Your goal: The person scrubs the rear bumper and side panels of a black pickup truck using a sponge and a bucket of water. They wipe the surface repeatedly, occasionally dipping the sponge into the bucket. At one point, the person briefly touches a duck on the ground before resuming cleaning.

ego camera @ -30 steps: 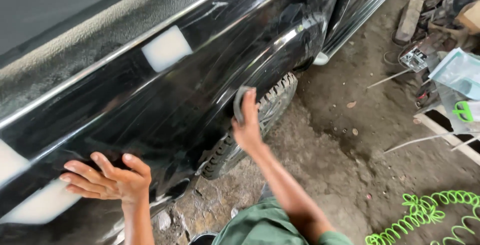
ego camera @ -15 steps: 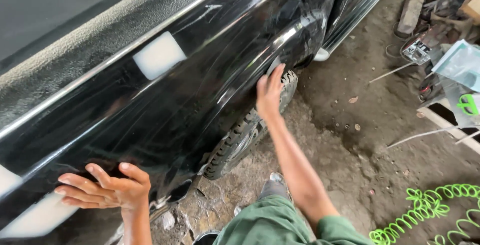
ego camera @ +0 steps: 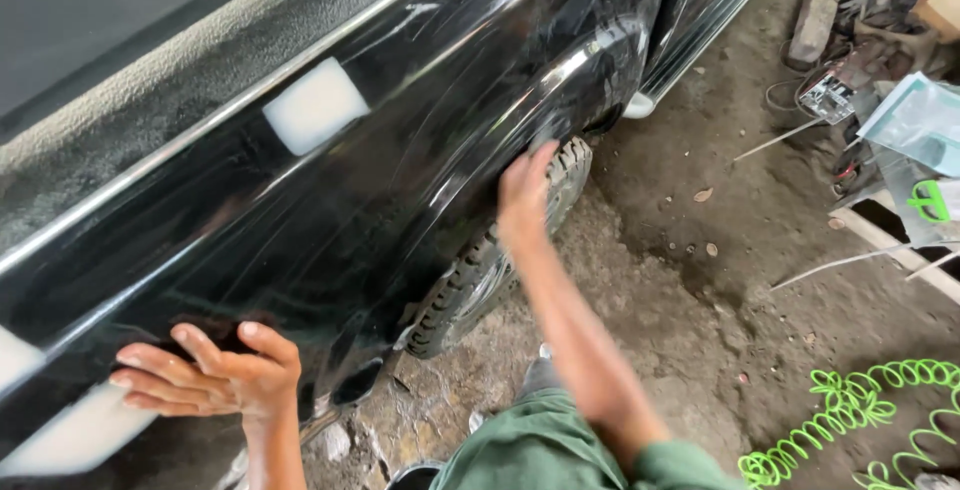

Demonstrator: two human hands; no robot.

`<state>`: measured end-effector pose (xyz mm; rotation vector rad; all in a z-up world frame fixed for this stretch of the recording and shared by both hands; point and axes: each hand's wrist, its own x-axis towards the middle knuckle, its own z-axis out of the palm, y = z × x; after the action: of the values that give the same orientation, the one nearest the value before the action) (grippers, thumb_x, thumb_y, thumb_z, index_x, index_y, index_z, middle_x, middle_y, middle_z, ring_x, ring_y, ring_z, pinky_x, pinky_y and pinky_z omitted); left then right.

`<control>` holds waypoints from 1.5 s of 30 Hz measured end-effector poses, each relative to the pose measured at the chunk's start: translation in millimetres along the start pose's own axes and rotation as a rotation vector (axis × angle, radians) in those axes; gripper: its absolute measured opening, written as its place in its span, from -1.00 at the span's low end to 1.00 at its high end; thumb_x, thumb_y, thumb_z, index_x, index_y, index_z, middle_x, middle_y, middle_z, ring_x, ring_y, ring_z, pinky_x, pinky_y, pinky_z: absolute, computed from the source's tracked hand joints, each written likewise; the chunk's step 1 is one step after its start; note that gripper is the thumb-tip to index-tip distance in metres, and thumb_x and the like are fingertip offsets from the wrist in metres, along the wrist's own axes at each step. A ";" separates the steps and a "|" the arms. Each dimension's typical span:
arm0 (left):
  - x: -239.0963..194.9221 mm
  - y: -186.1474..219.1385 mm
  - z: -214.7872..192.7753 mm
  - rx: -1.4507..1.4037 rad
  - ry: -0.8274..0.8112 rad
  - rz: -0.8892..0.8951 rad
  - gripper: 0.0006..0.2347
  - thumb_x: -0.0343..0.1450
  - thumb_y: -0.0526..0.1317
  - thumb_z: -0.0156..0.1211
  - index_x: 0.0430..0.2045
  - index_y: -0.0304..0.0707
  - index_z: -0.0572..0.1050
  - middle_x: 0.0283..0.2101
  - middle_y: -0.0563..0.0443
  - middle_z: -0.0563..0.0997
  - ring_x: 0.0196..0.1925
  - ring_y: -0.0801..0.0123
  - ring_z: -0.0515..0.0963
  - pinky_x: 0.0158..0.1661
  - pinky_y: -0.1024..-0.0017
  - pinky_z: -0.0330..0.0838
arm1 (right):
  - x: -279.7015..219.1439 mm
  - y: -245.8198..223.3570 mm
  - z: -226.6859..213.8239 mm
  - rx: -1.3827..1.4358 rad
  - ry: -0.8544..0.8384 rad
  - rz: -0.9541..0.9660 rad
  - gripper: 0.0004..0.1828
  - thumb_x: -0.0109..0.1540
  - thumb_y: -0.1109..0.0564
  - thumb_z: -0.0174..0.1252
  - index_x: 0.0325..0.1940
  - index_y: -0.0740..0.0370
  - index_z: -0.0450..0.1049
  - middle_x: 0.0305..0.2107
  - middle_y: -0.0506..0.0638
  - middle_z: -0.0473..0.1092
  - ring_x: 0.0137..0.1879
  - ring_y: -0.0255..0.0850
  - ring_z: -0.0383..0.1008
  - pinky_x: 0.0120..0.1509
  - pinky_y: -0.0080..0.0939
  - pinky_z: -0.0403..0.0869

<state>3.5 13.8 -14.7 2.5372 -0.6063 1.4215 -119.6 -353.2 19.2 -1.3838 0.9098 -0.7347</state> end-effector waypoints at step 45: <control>2.2 1.4 -1.3 0.017 -0.010 0.001 -0.40 0.64 -0.01 -0.18 0.57 -0.29 -0.11 0.57 -0.57 -0.16 0.62 -0.44 -0.23 0.50 -0.28 -0.40 | 37.1 15.5 -2.1 -0.165 0.146 -0.459 -0.28 0.54 -0.03 -0.21 0.61 0.32 -0.38 0.59 0.40 -0.22 0.69 0.14 -0.20 0.70 0.16 -0.13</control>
<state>2.9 12.4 -12.3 2.5586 -0.5995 1.4205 -104.7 -385.3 0.1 -1.7296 0.7843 -1.1394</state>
